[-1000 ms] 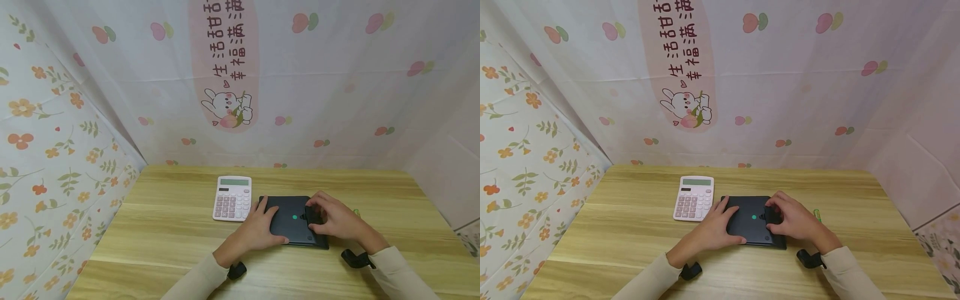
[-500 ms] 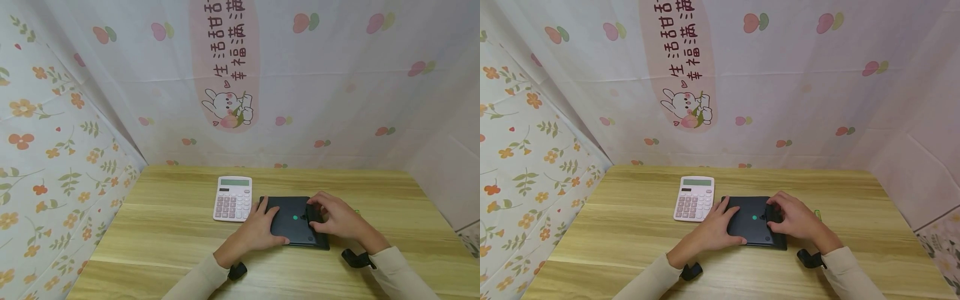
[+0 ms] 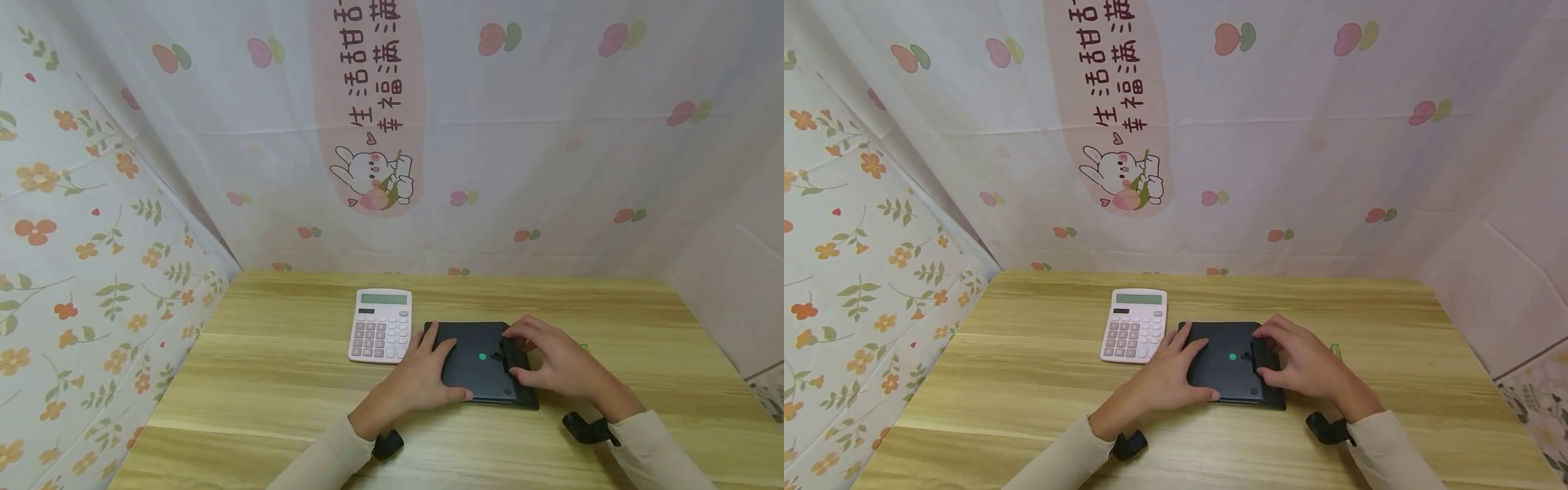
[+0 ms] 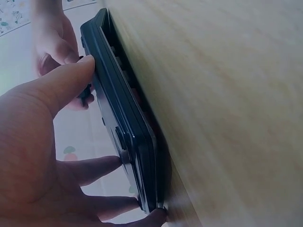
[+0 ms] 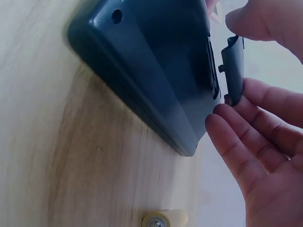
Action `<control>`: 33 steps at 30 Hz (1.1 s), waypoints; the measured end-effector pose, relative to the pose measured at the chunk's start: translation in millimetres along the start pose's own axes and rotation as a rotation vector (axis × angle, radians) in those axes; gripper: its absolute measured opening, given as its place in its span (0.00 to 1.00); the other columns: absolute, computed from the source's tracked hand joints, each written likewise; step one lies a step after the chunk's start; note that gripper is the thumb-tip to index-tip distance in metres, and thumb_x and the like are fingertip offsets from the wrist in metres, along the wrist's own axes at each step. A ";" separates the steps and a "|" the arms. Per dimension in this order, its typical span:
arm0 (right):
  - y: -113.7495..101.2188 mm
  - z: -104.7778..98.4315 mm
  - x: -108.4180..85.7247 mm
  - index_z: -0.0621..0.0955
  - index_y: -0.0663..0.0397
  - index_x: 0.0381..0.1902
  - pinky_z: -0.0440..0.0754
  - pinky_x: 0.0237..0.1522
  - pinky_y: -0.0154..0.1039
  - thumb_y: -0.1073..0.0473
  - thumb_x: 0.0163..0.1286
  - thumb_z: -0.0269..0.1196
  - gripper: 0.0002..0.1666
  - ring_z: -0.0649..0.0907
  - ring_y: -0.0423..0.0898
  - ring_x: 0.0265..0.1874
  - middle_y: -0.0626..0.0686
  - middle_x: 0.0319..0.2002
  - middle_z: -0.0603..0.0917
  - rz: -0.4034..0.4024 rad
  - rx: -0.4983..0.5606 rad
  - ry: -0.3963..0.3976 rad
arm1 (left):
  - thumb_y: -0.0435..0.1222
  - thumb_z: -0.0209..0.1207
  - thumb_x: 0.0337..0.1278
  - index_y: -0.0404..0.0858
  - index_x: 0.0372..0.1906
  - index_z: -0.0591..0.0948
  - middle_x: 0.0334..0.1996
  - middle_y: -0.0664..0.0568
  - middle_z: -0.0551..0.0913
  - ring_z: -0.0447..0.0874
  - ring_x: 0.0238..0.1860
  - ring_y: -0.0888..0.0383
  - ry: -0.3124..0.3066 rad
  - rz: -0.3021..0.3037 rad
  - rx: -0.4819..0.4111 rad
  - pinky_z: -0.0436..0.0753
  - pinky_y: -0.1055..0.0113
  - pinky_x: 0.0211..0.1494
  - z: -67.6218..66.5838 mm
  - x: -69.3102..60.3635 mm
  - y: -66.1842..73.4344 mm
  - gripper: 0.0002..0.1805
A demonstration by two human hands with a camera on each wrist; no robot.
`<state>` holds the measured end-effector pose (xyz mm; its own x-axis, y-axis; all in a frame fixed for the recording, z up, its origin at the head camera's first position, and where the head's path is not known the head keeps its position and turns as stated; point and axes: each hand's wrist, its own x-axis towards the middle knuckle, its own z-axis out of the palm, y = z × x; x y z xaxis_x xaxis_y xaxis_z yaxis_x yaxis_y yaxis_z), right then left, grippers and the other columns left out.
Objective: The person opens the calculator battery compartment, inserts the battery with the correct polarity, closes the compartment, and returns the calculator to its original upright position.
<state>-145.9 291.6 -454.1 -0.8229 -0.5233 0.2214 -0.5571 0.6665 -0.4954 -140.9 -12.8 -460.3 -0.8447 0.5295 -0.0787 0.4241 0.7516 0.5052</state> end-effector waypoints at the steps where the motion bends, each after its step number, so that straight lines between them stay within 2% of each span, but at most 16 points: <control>1: 0.4 0.2 -0.9 0.84 0.55 0.62 0.88 0.47 0.45 0.57 0.65 0.79 0.29 0.86 0.40 0.45 0.45 0.55 0.82 -0.002 -0.002 0.004 | 0.65 0.73 0.60 0.44 0.83 0.72 0.88 0.38 0.53 0.54 0.85 0.32 0.001 0.000 0.001 0.74 0.41 0.76 0.0 -0.1 0.0 0.52; 15: -2.9 -3.6 -12.8 0.84 0.51 0.64 0.86 0.43 0.44 0.59 0.63 0.80 0.31 0.83 0.40 0.43 0.44 0.57 0.81 0.011 -0.002 0.064 | 0.64 0.72 0.61 0.44 0.84 0.72 0.89 0.38 0.52 0.53 0.85 0.32 -0.001 0.004 -0.007 0.74 0.39 0.76 2.0 1.2 -1.6 0.52; 24: 2.2 -0.7 -18.1 0.85 0.52 0.63 0.86 0.42 0.42 0.61 0.61 0.80 0.31 0.82 0.39 0.42 0.42 0.56 0.81 0.002 -0.016 0.085 | 0.64 0.73 0.60 0.45 0.84 0.72 0.88 0.38 0.52 0.52 0.86 0.32 0.001 -0.004 0.001 0.74 0.39 0.76 1.6 0.2 -2.1 0.52; 33: 7.6 -1.1 -25.6 0.86 0.51 0.63 0.81 0.36 0.39 0.64 0.59 0.81 0.32 0.80 0.39 0.39 0.43 0.57 0.80 -0.007 -0.018 0.102 | 0.64 0.73 0.61 0.44 0.83 0.72 0.88 0.38 0.53 0.52 0.86 0.32 0.000 0.001 0.002 0.73 0.39 0.76 1.5 -0.4 -1.9 0.52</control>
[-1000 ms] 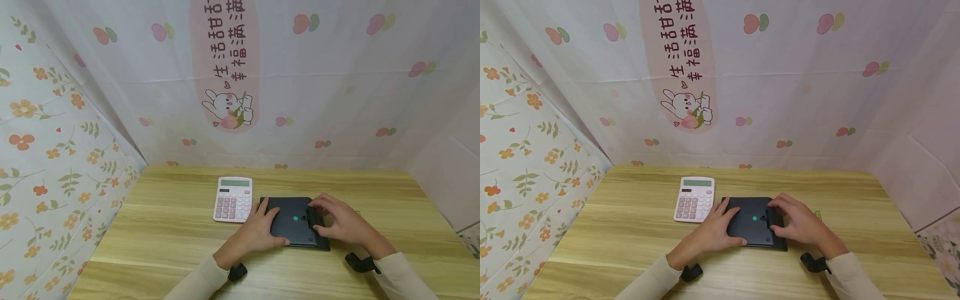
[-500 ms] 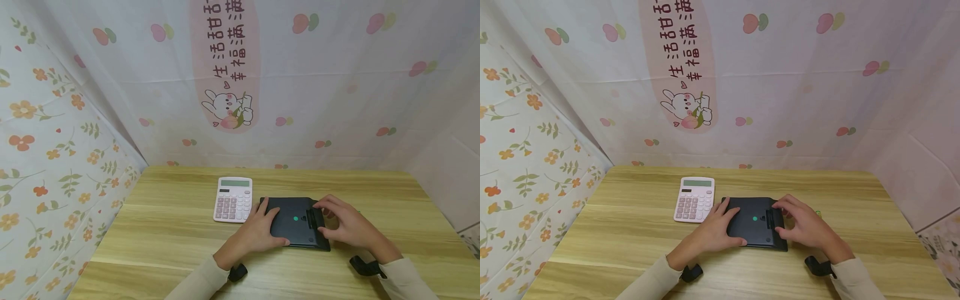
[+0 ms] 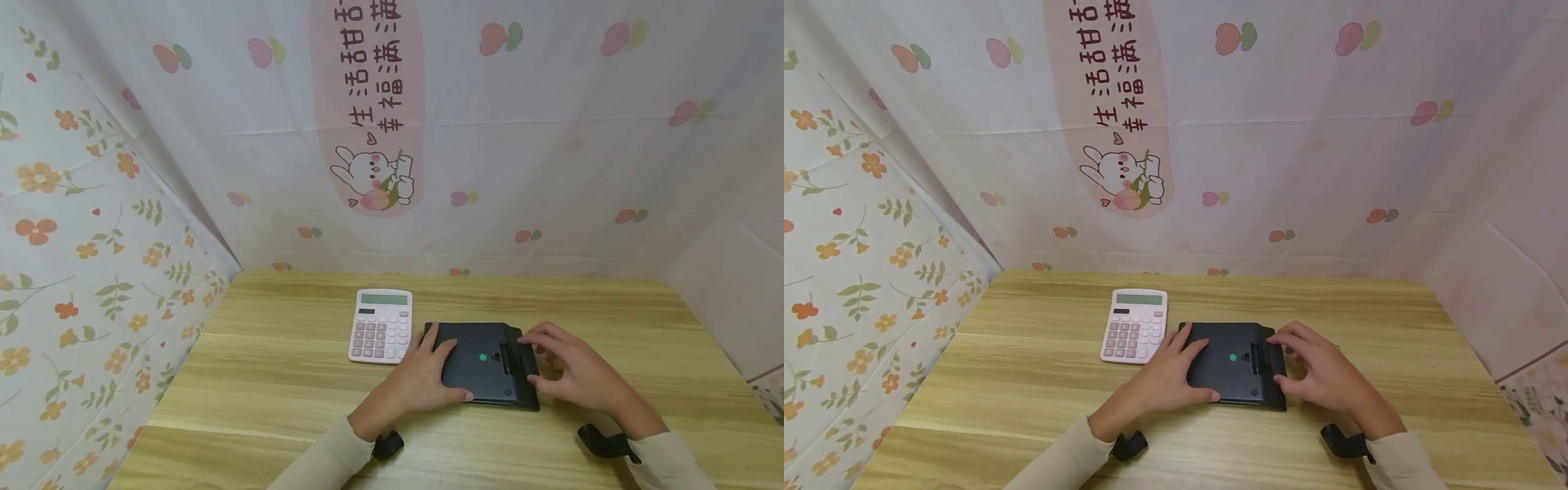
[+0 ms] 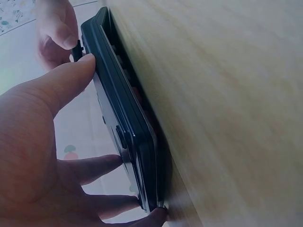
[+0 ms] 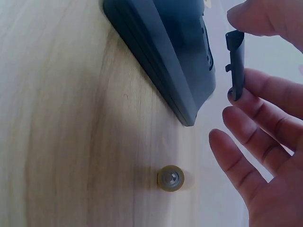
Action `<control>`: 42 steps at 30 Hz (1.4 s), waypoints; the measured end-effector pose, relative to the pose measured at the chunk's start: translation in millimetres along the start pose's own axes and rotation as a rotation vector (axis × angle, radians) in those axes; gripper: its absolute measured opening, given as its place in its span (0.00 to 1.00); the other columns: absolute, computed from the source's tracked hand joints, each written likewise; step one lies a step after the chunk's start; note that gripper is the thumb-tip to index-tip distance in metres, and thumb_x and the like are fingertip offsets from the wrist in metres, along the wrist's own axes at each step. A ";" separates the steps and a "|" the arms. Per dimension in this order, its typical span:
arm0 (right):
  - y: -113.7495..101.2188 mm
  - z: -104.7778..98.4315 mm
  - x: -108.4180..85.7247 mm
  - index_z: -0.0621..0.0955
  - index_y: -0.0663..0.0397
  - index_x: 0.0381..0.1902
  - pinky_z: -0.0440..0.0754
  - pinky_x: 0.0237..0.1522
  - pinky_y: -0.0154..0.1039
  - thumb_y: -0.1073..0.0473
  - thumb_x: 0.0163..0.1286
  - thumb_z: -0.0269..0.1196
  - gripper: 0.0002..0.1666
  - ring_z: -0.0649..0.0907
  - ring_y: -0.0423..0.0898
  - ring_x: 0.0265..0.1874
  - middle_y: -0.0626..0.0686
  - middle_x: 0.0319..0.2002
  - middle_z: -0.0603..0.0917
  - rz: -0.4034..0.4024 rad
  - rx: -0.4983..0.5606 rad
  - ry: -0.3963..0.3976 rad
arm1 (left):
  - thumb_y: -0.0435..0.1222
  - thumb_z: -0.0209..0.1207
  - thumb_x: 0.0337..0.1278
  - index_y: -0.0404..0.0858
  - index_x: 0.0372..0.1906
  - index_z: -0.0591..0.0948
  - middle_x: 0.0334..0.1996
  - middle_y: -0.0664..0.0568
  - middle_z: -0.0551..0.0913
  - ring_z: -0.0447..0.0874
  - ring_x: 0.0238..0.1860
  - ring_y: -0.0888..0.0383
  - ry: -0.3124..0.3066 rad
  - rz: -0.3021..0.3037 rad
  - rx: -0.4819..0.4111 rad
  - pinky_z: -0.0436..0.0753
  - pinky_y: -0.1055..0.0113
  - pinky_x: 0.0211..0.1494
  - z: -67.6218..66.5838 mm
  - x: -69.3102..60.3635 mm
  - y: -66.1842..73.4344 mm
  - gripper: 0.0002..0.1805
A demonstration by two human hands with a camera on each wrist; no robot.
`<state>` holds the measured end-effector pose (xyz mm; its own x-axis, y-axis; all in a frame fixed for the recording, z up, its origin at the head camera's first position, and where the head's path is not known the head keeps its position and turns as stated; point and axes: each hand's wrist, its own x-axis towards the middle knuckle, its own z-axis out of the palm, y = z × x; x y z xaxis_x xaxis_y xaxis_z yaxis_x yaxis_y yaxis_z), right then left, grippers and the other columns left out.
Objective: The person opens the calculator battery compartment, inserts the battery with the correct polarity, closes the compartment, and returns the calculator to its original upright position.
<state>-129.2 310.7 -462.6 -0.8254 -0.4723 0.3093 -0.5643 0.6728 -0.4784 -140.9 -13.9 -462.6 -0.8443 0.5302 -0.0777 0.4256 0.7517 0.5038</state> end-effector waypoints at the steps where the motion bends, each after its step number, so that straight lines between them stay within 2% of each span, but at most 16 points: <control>1: -0.1 -0.6 -0.4 0.86 0.52 0.63 0.81 0.35 0.39 0.64 0.59 0.81 0.32 0.80 0.39 0.39 0.43 0.58 0.80 -0.001 0.003 0.003 | 0.64 0.73 0.61 0.44 0.83 0.72 0.88 0.38 0.53 0.53 0.86 0.33 0.001 0.000 0.000 0.73 0.39 0.76 0.0 -0.1 0.2 0.52; 7: -0.4 -4.4 -2.4 0.86 0.54 0.63 0.79 0.35 0.37 0.66 0.56 0.80 0.34 0.79 0.41 0.39 0.44 0.58 0.81 -0.022 -0.008 0.028 | 0.64 0.73 0.61 0.44 0.83 0.72 0.88 0.38 0.53 0.54 0.85 0.33 0.004 -0.002 0.004 0.74 0.40 0.76 -0.3 -0.7 0.9 0.51; 20: 4.8 -13.3 -5.7 0.85 0.57 0.63 0.86 0.38 0.39 0.69 0.54 0.81 0.36 0.83 0.40 0.40 0.44 0.58 0.80 -0.059 -0.018 0.055 | 0.64 0.73 0.61 0.44 0.84 0.72 0.89 0.38 0.53 0.57 0.85 0.34 0.002 -0.003 0.003 0.76 0.41 0.75 0.1 -0.3 0.2 0.52; 42: 10.3 -17.1 -14.5 0.84 0.58 0.65 0.87 0.39 0.42 0.71 0.52 0.81 0.39 0.83 0.37 0.42 0.45 0.59 0.81 -0.022 -0.006 0.091 | 0.65 0.72 0.61 0.45 0.84 0.72 0.89 0.39 0.53 0.57 0.85 0.35 -0.005 -0.012 0.022 0.76 0.42 0.74 -0.2 0.5 1.3 0.52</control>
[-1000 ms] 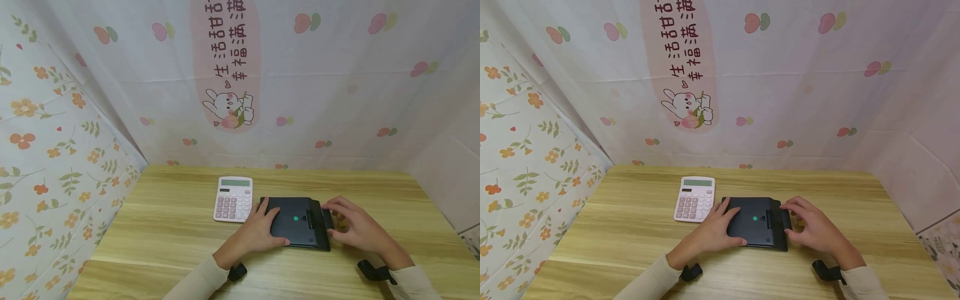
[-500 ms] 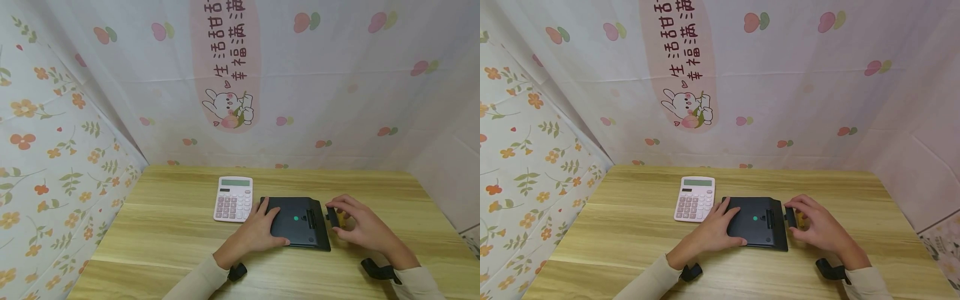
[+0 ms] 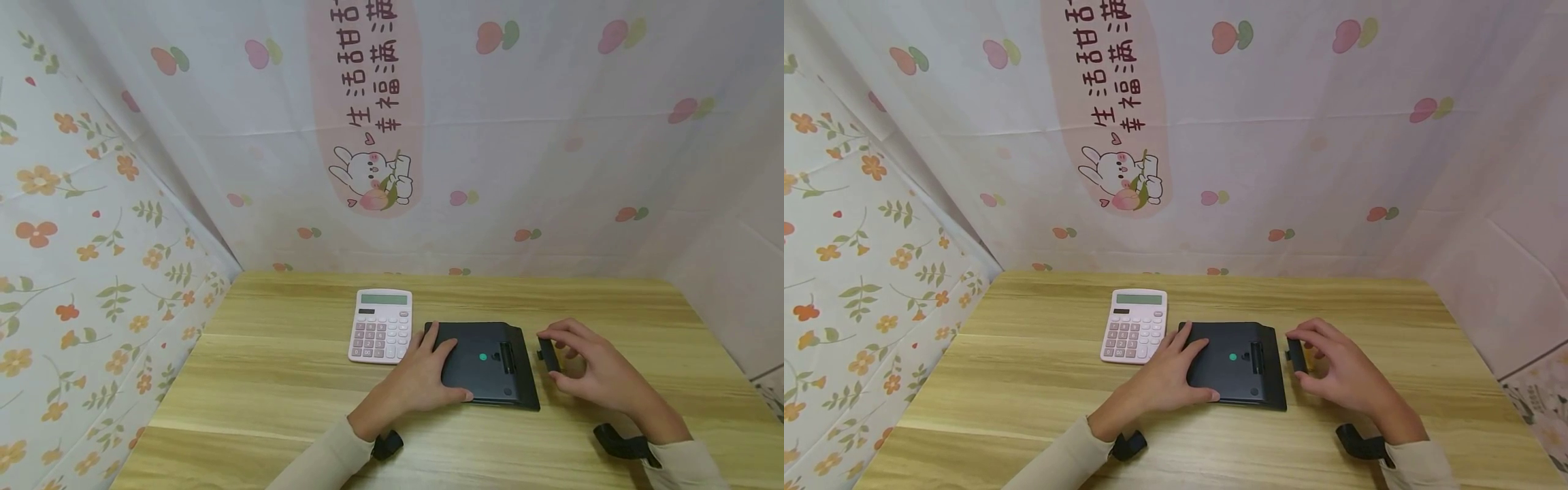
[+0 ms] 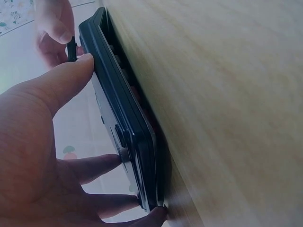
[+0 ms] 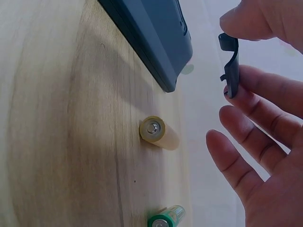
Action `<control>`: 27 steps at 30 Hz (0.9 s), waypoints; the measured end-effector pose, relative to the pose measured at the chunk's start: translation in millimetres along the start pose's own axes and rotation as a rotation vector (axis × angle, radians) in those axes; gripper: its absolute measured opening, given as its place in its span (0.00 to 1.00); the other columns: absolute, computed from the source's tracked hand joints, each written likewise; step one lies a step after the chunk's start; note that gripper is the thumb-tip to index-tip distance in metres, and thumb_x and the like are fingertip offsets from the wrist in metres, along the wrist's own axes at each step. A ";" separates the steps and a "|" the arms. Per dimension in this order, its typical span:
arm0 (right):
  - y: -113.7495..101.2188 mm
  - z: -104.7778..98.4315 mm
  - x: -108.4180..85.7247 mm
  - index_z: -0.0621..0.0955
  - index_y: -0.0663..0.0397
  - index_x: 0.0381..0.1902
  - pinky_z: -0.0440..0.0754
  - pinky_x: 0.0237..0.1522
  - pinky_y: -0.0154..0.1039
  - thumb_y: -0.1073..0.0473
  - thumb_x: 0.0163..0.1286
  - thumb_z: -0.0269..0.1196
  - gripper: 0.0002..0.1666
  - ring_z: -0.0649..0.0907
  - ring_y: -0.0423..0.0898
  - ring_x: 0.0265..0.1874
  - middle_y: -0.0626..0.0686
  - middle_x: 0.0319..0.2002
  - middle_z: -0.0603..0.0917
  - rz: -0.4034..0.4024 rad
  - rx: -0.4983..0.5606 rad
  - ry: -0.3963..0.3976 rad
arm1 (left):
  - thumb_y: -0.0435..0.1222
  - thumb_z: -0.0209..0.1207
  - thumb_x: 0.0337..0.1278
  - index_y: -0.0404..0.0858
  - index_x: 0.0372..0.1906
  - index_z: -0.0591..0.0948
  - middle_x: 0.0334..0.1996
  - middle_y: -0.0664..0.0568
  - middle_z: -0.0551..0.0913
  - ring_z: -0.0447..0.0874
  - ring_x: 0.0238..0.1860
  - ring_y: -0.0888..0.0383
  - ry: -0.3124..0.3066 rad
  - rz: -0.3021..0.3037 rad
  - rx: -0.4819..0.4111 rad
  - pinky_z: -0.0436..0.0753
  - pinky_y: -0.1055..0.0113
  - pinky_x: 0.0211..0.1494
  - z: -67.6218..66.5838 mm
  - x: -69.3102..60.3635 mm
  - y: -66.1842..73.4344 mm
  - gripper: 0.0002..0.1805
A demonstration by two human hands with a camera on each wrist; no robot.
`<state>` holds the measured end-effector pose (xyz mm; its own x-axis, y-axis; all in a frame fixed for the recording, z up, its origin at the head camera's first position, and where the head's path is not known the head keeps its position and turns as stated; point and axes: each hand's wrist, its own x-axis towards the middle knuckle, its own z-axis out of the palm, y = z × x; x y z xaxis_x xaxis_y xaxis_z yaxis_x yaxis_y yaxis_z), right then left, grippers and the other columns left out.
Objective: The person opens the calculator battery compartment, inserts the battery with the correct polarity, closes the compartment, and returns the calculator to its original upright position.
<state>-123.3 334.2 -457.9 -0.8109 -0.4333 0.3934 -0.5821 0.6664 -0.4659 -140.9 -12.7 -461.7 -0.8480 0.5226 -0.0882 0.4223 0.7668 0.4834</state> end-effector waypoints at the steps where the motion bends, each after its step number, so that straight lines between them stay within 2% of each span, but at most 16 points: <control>1: 0.2 -0.1 -0.4 0.84 0.58 0.65 0.87 0.39 0.41 0.71 0.52 0.81 0.39 0.83 0.37 0.42 0.45 0.60 0.81 0.000 -0.001 0.002 | 0.65 0.72 0.61 0.45 0.84 0.72 0.89 0.39 0.53 0.56 0.85 0.35 0.000 0.000 0.003 0.76 0.42 0.74 -0.1 -0.1 0.2 0.52; 10: 2.6 1.0 -4.9 0.84 0.58 0.65 0.86 0.40 0.39 0.72 0.52 0.82 0.40 0.83 0.38 0.42 0.45 0.61 0.80 0.025 0.018 0.008 | 0.65 0.72 0.61 0.45 0.84 0.72 0.89 0.38 0.52 0.52 0.86 0.32 -0.001 0.006 -0.005 0.74 0.40 0.76 -1.1 -0.2 0.7 0.52; 27: 9.3 0.1 -15.6 0.84 0.58 0.66 0.80 0.35 0.35 0.75 0.52 0.81 0.41 0.80 0.40 0.38 0.45 0.61 0.79 0.019 0.049 0.035 | 0.65 0.72 0.61 0.44 0.84 0.72 0.88 0.37 0.53 0.52 0.86 0.32 0.008 0.012 -0.015 0.74 0.39 0.76 1.6 -0.3 -1.2 0.52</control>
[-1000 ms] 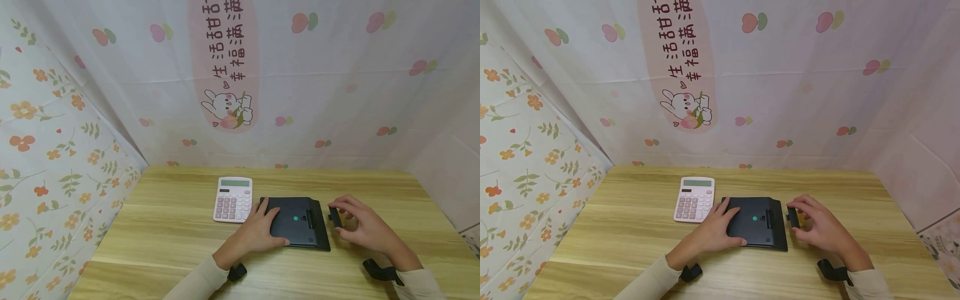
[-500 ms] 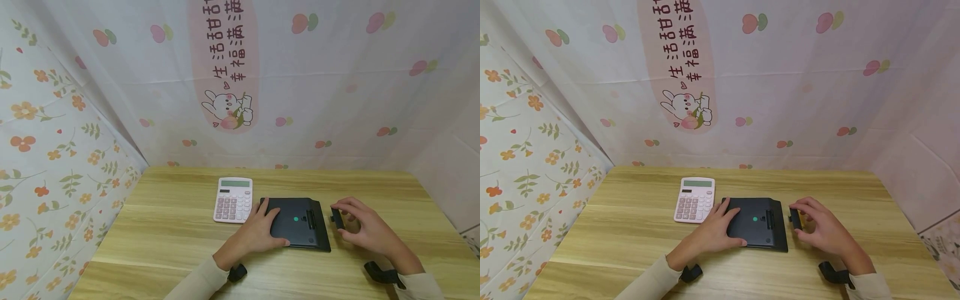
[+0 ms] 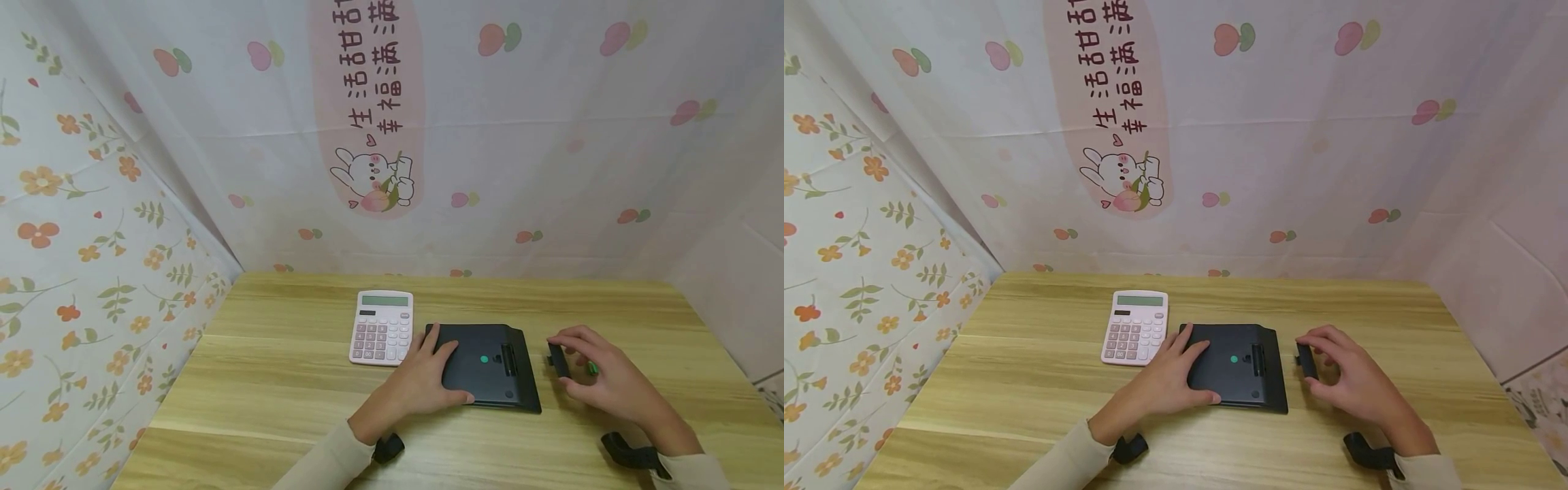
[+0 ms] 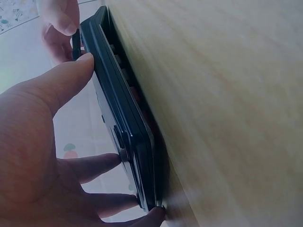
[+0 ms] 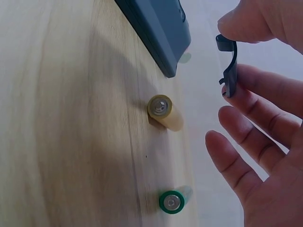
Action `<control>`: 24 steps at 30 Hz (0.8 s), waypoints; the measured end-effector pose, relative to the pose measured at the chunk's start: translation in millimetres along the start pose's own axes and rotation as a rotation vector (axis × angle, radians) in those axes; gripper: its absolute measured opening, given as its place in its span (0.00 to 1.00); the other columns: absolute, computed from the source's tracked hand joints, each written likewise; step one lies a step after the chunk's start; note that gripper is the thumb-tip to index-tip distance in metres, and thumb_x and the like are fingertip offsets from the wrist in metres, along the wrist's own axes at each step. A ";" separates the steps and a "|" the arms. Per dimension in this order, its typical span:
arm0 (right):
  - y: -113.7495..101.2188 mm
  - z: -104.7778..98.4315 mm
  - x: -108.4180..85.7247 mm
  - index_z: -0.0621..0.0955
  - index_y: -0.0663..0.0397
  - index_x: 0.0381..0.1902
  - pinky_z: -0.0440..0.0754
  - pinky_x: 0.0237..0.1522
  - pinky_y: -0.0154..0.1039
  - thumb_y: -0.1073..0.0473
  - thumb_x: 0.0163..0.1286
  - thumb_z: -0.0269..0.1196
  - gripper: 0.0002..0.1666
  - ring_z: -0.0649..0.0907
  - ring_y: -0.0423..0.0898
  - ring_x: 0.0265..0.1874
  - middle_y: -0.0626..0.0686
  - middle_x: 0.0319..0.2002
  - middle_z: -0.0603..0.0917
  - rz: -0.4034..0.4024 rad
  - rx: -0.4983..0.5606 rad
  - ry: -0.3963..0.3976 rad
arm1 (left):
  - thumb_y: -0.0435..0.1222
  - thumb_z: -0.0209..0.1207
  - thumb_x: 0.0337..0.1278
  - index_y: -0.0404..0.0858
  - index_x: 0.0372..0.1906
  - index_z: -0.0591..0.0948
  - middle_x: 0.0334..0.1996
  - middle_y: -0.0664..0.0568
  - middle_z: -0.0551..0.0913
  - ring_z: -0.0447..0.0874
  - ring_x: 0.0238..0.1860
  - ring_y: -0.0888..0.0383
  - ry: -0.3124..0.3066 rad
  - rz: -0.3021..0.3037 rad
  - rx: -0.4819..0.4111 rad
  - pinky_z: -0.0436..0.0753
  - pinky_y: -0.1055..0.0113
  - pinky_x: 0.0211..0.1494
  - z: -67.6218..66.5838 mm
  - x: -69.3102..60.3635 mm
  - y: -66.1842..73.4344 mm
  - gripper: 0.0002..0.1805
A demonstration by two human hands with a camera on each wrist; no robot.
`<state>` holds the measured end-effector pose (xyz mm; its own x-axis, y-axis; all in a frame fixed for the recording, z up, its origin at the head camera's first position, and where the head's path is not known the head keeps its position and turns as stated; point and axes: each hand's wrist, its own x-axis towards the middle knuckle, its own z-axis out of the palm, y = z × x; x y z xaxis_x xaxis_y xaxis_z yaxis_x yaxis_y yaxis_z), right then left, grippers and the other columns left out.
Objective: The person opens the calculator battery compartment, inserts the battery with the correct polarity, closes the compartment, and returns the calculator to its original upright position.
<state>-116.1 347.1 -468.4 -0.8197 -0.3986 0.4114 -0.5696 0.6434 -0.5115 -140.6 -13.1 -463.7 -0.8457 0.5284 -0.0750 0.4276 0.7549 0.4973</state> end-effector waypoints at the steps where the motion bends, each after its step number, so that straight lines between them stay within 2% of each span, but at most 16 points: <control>1: 0.0 -0.3 -0.6 0.84 0.58 0.66 0.80 0.34 0.36 0.75 0.52 0.81 0.41 0.79 0.40 0.38 0.45 0.61 0.79 0.002 0.002 0.001 | 0.65 0.72 0.61 0.44 0.84 0.72 0.88 0.37 0.53 0.52 0.86 0.32 0.001 0.002 0.000 0.74 0.39 0.76 0.2 0.1 -0.2 0.52; 10: 3.4 -3.1 -4.3 0.84 0.58 0.66 0.76 0.29 0.36 0.73 0.52 0.82 0.41 0.77 0.40 0.36 0.44 0.61 0.79 0.027 -0.010 0.003 | 0.65 0.72 0.61 0.44 0.84 0.72 0.89 0.37 0.52 0.51 0.86 0.32 0.006 0.007 -0.007 0.73 0.39 0.77 1.1 0.1 -0.8 0.52; 16: 10.0 -7.8 -7.6 0.84 0.57 0.66 0.78 0.34 0.34 0.72 0.50 0.83 0.42 0.79 0.41 0.42 0.44 0.61 0.79 0.016 -0.059 0.012 | 0.65 0.72 0.61 0.44 0.84 0.72 0.89 0.38 0.51 0.51 0.86 0.32 0.009 0.005 -0.006 0.74 0.38 0.76 2.1 0.3 -1.4 0.52; 20: 15.2 -11.2 -9.7 0.84 0.58 0.65 0.77 0.40 0.30 0.72 0.48 0.84 0.43 0.80 0.40 0.43 0.44 0.61 0.79 0.003 -0.072 0.017 | 0.65 0.72 0.61 0.45 0.84 0.72 0.89 0.38 0.51 0.51 0.86 0.32 0.009 0.000 -0.007 0.74 0.38 0.75 2.2 0.4 -1.2 0.52; 24: 19.1 -14.4 -11.9 0.84 0.59 0.65 0.79 0.40 0.30 0.72 0.49 0.84 0.42 0.82 0.39 0.42 0.44 0.60 0.80 0.008 -0.074 0.009 | 0.65 0.72 0.61 0.45 0.84 0.72 0.89 0.38 0.51 0.52 0.86 0.31 0.012 -0.001 -0.006 0.74 0.38 0.75 2.2 0.3 -0.9 0.52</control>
<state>-116.4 373.5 -472.2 -0.8232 -0.3879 0.4146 -0.5571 0.6932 -0.4574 -140.6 -12.9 -466.0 -0.8499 0.5229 -0.0655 0.4247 0.7532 0.5023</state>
